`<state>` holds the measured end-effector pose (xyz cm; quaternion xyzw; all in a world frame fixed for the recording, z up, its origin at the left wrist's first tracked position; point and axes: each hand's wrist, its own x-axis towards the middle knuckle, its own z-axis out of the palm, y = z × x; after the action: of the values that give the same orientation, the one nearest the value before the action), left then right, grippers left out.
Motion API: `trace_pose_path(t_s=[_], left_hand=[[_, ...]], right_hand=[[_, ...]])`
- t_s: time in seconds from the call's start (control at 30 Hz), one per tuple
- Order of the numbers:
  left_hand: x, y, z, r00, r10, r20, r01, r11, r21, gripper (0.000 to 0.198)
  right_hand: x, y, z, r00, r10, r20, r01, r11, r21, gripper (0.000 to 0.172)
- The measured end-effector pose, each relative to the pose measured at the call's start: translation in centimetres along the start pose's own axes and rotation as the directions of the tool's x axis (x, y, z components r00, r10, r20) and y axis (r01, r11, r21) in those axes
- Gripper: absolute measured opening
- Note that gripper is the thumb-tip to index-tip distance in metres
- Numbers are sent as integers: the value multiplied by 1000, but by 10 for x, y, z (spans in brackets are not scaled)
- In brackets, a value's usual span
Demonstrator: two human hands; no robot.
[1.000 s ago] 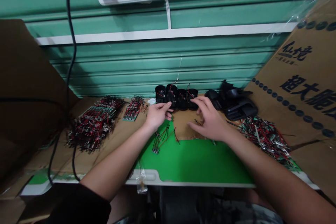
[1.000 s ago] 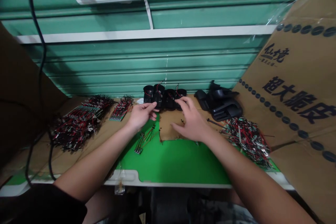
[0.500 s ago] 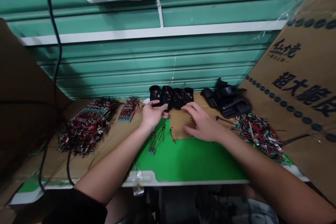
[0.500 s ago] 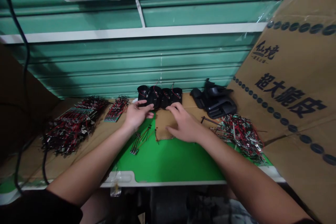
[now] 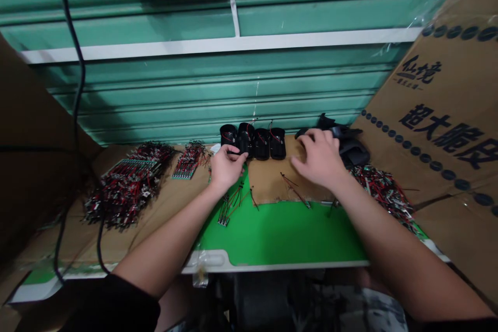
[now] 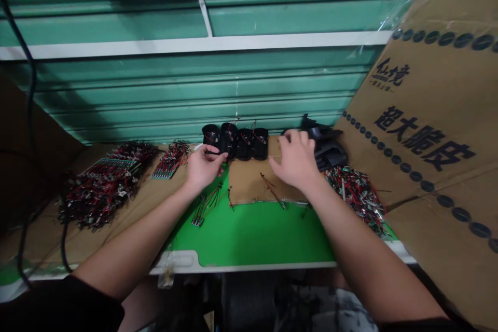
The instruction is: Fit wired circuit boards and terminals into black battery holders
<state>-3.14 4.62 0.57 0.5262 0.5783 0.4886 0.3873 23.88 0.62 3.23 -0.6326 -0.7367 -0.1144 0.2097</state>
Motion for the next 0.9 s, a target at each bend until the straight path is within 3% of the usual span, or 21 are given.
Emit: trace_pose_path(t_s=[0.13,0.3,0.5,0.7,0.9], left_hand=[[1,-2,-1,999,-44,25,44,999,-26,28],[2,1,1,992,-114,45,118,988,-96,28],[2,7,2,981,-189,51,195,961,-195,31],[1,5,0,987,-152,56,158,979,-127,29],[0,4,0,988,-138,66,145,983,-113,29]], right_hand=[[8,26,-2,976,195,-99,-204,975,-86,52],[12,42,1,946,322,-31,-324,941,-98,57],[14,49,3,935,355,-15,-355,931,-89,59],[15,56,8,934,353,-47,-355,934,-35,55],[13,54,8,970,222,-102,-222,975,11,48]])
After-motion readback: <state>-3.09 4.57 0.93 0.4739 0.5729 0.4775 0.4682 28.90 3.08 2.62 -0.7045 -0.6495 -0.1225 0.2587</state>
